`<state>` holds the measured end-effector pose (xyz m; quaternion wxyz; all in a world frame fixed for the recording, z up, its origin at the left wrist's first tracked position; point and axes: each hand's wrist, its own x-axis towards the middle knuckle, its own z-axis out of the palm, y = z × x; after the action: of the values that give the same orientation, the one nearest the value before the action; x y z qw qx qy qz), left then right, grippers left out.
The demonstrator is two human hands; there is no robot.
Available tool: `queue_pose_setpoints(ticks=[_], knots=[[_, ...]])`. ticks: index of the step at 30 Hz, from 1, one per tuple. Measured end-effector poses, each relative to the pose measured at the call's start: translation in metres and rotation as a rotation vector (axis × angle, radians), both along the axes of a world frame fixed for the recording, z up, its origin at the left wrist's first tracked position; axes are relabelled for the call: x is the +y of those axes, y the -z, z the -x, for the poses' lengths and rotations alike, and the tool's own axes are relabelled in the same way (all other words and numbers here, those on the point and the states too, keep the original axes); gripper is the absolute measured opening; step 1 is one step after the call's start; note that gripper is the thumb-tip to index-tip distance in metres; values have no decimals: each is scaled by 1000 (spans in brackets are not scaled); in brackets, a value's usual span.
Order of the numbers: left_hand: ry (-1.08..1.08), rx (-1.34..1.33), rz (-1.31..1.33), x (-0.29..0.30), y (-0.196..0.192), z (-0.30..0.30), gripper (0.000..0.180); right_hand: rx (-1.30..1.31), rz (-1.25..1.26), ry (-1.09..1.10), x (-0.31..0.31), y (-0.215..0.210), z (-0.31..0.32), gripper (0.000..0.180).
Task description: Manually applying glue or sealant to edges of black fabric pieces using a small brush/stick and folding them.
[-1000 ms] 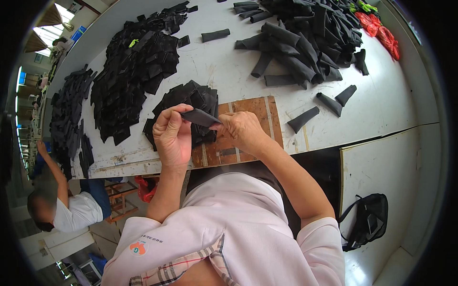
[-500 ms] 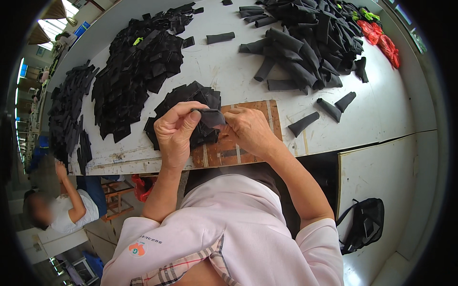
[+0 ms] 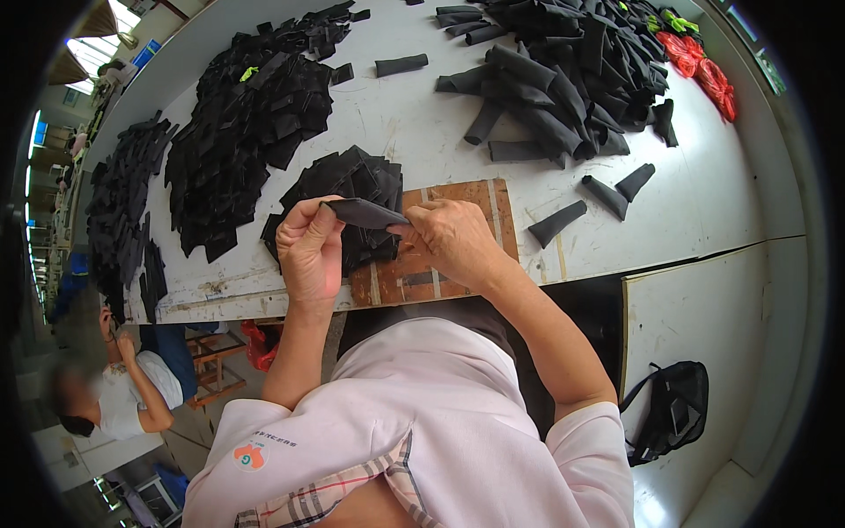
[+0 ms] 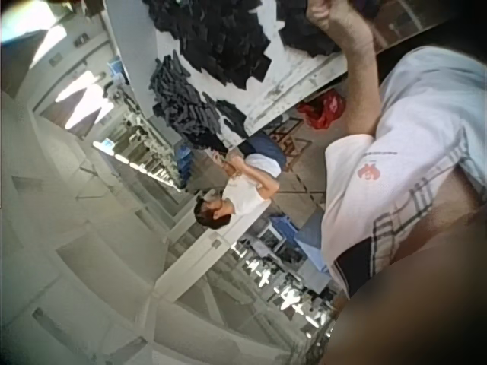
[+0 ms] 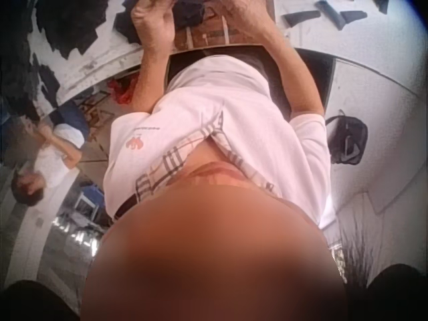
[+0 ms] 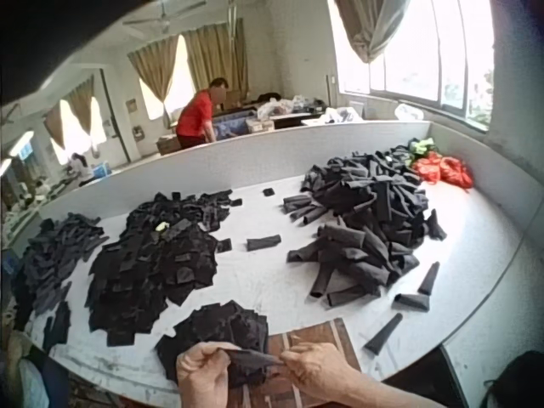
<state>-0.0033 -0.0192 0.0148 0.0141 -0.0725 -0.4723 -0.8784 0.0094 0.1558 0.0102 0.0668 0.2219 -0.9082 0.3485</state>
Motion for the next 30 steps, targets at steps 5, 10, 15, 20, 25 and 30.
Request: queue_pose_setpoints(ticks=[5,10,15,20,25,30], knots=[[-22,64,133,6,-1,0,11,-44,58,30,2,8,2,26],[29,52,189,9,4,-8,16,-130,199,53,0,19,2,25],[160,62,164,18,-6,-7,21,-166,86,48,3,4,-1,22],[244,106,506,24,-22,6,6,-41,252,29,-2,6,-3,14],[187,255,839,22,-9,9,13,-216,308,22,-4,41,-6,10],[153,316,671,13,1,10,24,24,264,-74,7,18,4,13]])
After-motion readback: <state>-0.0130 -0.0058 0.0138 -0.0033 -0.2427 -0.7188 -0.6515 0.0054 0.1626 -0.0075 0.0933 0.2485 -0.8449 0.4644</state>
